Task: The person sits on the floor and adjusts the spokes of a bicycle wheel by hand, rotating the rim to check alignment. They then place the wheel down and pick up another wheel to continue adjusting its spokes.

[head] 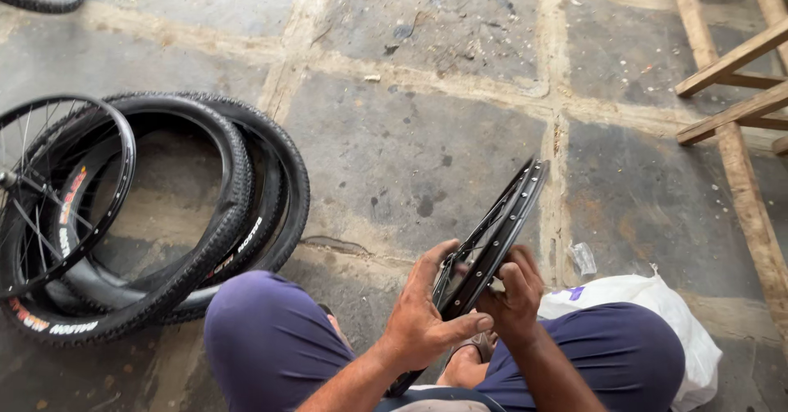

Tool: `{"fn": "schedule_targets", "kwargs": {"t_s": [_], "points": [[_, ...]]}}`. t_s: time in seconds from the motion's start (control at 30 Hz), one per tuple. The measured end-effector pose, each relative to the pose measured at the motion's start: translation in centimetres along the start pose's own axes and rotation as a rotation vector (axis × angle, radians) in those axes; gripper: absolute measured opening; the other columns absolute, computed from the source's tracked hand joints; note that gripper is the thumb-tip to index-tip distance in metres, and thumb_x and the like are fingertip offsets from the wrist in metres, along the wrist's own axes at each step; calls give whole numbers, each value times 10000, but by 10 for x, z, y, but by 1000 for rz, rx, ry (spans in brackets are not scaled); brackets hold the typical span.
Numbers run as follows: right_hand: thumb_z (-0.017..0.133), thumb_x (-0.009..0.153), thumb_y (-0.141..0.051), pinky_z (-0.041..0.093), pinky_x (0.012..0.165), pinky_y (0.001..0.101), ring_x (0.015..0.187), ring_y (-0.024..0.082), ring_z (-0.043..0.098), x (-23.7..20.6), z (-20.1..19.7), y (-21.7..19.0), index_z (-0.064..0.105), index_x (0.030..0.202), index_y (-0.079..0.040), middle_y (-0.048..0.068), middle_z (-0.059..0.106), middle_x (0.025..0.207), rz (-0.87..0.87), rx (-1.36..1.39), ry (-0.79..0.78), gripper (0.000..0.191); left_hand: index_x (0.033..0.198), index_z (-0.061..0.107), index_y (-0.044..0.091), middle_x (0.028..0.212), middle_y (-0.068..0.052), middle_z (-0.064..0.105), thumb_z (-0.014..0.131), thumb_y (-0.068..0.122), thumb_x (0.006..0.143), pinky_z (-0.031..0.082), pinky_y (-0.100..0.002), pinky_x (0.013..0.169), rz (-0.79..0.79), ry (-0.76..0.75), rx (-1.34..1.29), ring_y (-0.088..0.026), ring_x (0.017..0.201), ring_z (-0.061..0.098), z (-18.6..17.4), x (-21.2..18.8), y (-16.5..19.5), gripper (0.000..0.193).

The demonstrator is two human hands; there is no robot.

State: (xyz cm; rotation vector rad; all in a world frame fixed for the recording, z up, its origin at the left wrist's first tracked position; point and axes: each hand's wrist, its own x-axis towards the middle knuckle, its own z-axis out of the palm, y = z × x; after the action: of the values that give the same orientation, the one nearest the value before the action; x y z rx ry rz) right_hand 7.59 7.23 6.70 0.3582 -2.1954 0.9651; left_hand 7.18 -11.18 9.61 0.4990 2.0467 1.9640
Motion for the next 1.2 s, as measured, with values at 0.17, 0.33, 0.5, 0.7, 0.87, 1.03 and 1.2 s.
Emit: {"fn": "schedule_targets", "kwargs": {"t_s": [0.17,0.33,0.5,0.7,0.87,1.03,1.2], "points": [[663,942,15,552,964,340,1117,222,668,-34,-7,29,631,1193,56,150,690,1210,313,681,-168,256,1630,300,-17,1632,-279,406,811,531,841,341,-478,1232,178,-116,86,-397,1545,396,-6,14,9,1087],[644,997,23,585,828,305,962,157,694,-43,-10,59,690,1200,64,113,738,1073,400,773,-272,212,1642,245,9,1417,-229,579,762,310,802,426,-373,1131,52,-240,23,-295,1324,568,2,60,17,1032],[690,943,11,576,850,326,1024,166,691,-34,-18,56,682,1194,59,109,723,1125,399,819,-405,255,1649,222,-25,1439,-168,533,726,101,848,387,-343,1149,61,-314,-368,-229,1309,512,9,53,6,955],[760,853,3,598,863,410,1053,341,725,-20,-27,27,726,1055,14,187,729,1153,46,402,-525,205,1632,154,19,1519,-157,469,708,-45,848,407,-351,1123,-10,-311,-700,-214,1332,514,9,19,-19,962],[782,844,-10,614,822,410,994,350,738,-20,-34,2,701,1049,24,192,705,1149,18,332,-400,223,1613,145,7,1580,-208,432,687,-94,827,421,-422,1157,46,-254,-662,-277,1416,493,8,9,-30,961],[754,878,3,646,810,335,989,214,780,-30,-30,7,715,1081,-17,141,752,1172,293,406,-81,207,1603,189,6,1593,-227,433,679,-108,755,293,-442,1228,12,-206,-626,-305,1496,420,18,-2,-31,986],[701,956,-14,641,885,345,1033,203,745,-34,-18,33,722,1160,2,153,750,1132,414,812,-161,205,1601,248,53,1652,-214,341,713,17,709,218,-490,1225,50,-149,-366,-333,1555,321,27,-6,-30,1007]]}}
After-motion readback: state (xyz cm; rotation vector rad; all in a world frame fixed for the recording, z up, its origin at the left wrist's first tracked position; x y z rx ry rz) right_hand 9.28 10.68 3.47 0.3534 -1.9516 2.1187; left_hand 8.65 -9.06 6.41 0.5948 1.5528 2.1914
